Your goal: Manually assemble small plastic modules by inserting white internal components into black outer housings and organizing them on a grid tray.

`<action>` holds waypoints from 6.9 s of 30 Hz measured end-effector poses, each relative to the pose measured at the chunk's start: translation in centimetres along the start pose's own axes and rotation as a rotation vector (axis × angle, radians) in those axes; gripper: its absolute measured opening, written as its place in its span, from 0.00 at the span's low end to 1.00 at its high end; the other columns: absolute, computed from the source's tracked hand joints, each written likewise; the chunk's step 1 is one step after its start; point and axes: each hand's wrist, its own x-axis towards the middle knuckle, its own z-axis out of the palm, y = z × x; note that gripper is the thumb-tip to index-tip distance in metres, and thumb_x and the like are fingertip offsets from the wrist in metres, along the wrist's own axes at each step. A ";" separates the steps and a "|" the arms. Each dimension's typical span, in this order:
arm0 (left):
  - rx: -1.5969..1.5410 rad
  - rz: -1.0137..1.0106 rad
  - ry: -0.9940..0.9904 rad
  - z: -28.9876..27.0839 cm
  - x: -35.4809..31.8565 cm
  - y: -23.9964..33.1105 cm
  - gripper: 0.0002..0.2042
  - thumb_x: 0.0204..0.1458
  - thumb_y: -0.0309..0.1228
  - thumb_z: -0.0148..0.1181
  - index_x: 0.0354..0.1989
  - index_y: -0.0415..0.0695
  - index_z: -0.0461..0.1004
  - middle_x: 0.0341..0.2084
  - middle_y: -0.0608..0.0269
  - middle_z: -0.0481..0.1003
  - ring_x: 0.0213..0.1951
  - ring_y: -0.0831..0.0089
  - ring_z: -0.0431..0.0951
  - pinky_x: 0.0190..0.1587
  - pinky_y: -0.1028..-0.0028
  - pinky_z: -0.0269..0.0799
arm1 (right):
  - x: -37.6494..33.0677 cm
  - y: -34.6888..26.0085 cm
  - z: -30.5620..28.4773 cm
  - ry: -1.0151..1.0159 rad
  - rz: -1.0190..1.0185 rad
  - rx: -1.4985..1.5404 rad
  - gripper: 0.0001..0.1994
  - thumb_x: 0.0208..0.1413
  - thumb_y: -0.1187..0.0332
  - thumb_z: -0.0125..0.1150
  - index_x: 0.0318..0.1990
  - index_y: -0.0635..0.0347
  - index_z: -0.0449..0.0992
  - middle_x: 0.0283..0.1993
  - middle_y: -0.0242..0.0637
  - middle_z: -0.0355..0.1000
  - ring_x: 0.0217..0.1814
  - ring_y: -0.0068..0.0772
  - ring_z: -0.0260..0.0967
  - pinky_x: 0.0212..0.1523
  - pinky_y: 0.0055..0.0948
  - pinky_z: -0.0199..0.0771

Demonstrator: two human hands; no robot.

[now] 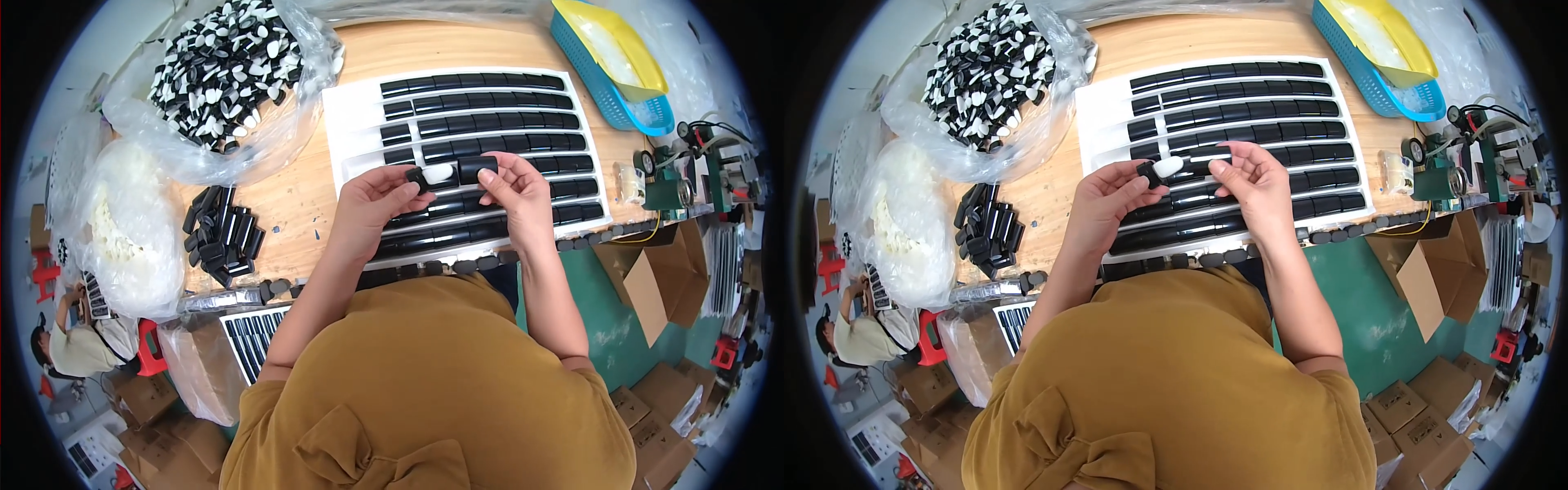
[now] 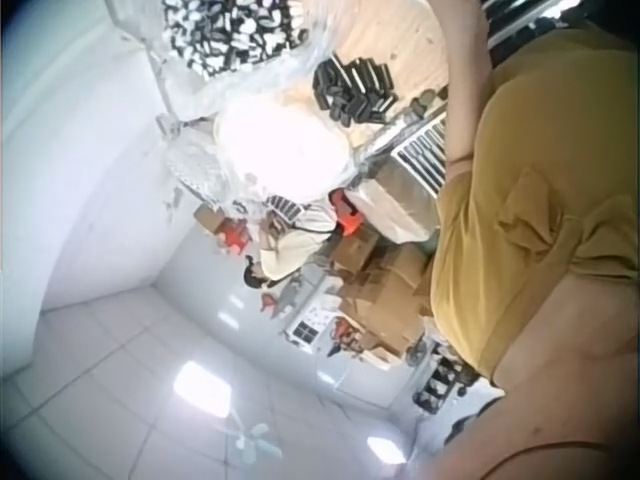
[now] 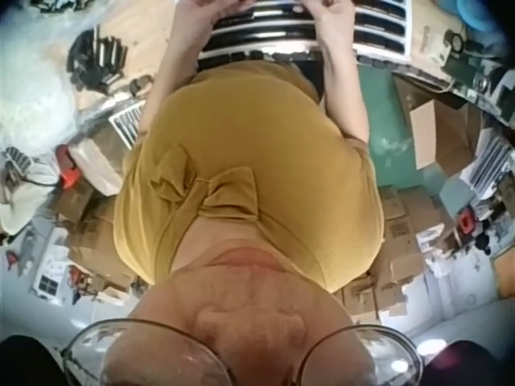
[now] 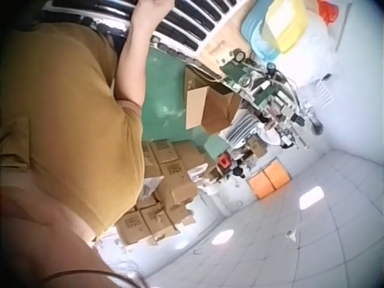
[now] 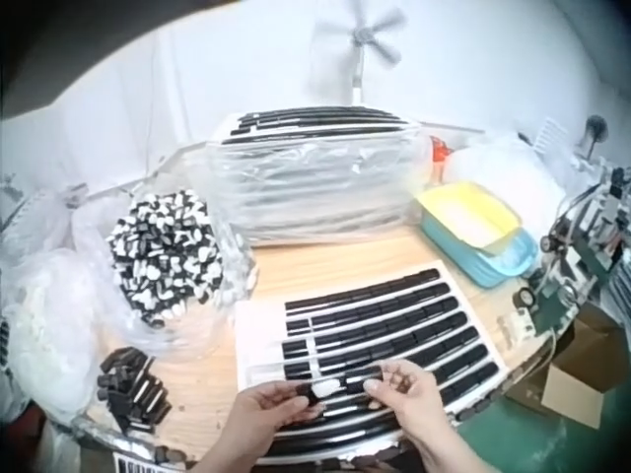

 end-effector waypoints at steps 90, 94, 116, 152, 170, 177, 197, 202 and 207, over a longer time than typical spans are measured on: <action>1.654 0.460 0.534 -26.0 7.6 7.9 0.09 0.40 0.27 0.66 0.31 0.41 0.74 0.25 0.56 0.76 0.28 0.65 0.76 0.34 0.68 0.71 | 2.9 4.4 -3.4 0.168 -0.552 -1.191 0.12 0.46 0.65 0.71 0.34 0.62 0.79 0.31 0.39 0.75 0.32 0.37 0.73 0.36 0.30 0.73; 1.549 0.313 0.667 -25.8 6.5 9.2 0.08 0.42 0.29 0.67 0.27 0.39 0.75 0.23 0.54 0.76 0.28 0.61 0.77 0.34 0.66 0.71 | 3.2 3.0 -5.7 0.234 -0.462 -1.017 0.10 0.50 0.64 0.66 0.34 0.61 0.81 0.34 0.42 0.75 0.36 0.43 0.74 0.39 0.35 0.73; 0.624 0.761 0.981 -19.2 2.8 10.1 0.15 0.53 0.27 0.62 0.48 0.36 0.73 0.34 0.59 0.78 0.31 0.74 0.78 0.34 0.77 0.72 | 3.5 3.1 -7.0 0.224 -0.270 -1.210 0.16 0.46 0.67 0.68 0.44 0.56 0.76 0.42 0.42 0.69 0.46 0.45 0.69 0.46 0.37 0.71; 0.087 0.047 -0.133 1.3 -1.0 0.4 0.14 0.48 0.18 0.63 0.45 0.35 0.74 0.36 0.56 0.79 0.38 0.70 0.81 0.43 0.75 0.77 | -1.3 -2.4 -0.1 -0.412 -0.006 -0.109 0.11 0.54 0.75 0.63 0.45 0.64 0.75 0.23 0.25 0.68 0.21 0.12 0.64 0.23 0.12 0.63; 0.273 0.039 -0.146 1.2 -2.2 1.3 0.12 0.50 0.18 0.62 0.44 0.34 0.74 0.33 0.60 0.79 0.37 0.74 0.81 0.40 0.77 0.78 | -2.0 -2.7 0.3 -0.478 -0.024 -0.262 0.10 0.55 0.73 0.63 0.44 0.64 0.75 0.21 0.24 0.67 0.18 0.10 0.57 0.18 0.14 0.53; 0.259 0.046 -0.143 1.7 -2.5 2.1 0.12 0.50 0.18 0.62 0.44 0.34 0.74 0.33 0.59 0.79 0.36 0.75 0.81 0.39 0.78 0.78 | -1.9 -3.0 0.3 -0.486 0.060 -0.170 0.10 0.55 0.73 0.64 0.43 0.65 0.75 0.22 0.25 0.68 0.17 0.11 0.58 0.17 0.14 0.54; -0.290 -0.239 -0.335 1.6 -0.7 1.2 0.44 0.59 0.64 0.22 0.46 0.31 0.74 0.42 0.47 0.77 0.44 0.64 0.77 0.47 0.70 0.71 | -3.8 -2.0 3.9 -0.721 0.219 -0.035 0.09 0.60 0.73 0.56 0.45 0.66 0.71 0.28 0.36 0.75 0.20 0.18 0.67 0.21 0.17 0.66; -0.347 -0.292 -0.269 2.2 -1.5 1.1 0.47 0.57 0.66 0.21 0.44 0.28 0.74 0.37 0.44 0.78 0.35 0.63 0.80 0.38 0.70 0.76 | -4.3 -2.1 4.4 -0.728 0.202 -0.082 0.07 0.60 0.73 0.55 0.42 0.66 0.71 0.28 0.34 0.74 0.20 0.18 0.67 0.21 0.17 0.66; -0.261 -0.231 -0.157 2.0 -1.8 1.3 0.46 0.58 0.65 0.21 0.37 0.29 0.77 0.33 0.45 0.79 0.31 0.61 0.80 0.38 0.69 0.76 | -4.6 -2.7 4.8 -0.748 0.174 -0.114 0.07 0.60 0.73 0.55 0.43 0.67 0.71 0.28 0.35 0.74 0.21 0.18 0.68 0.22 0.17 0.67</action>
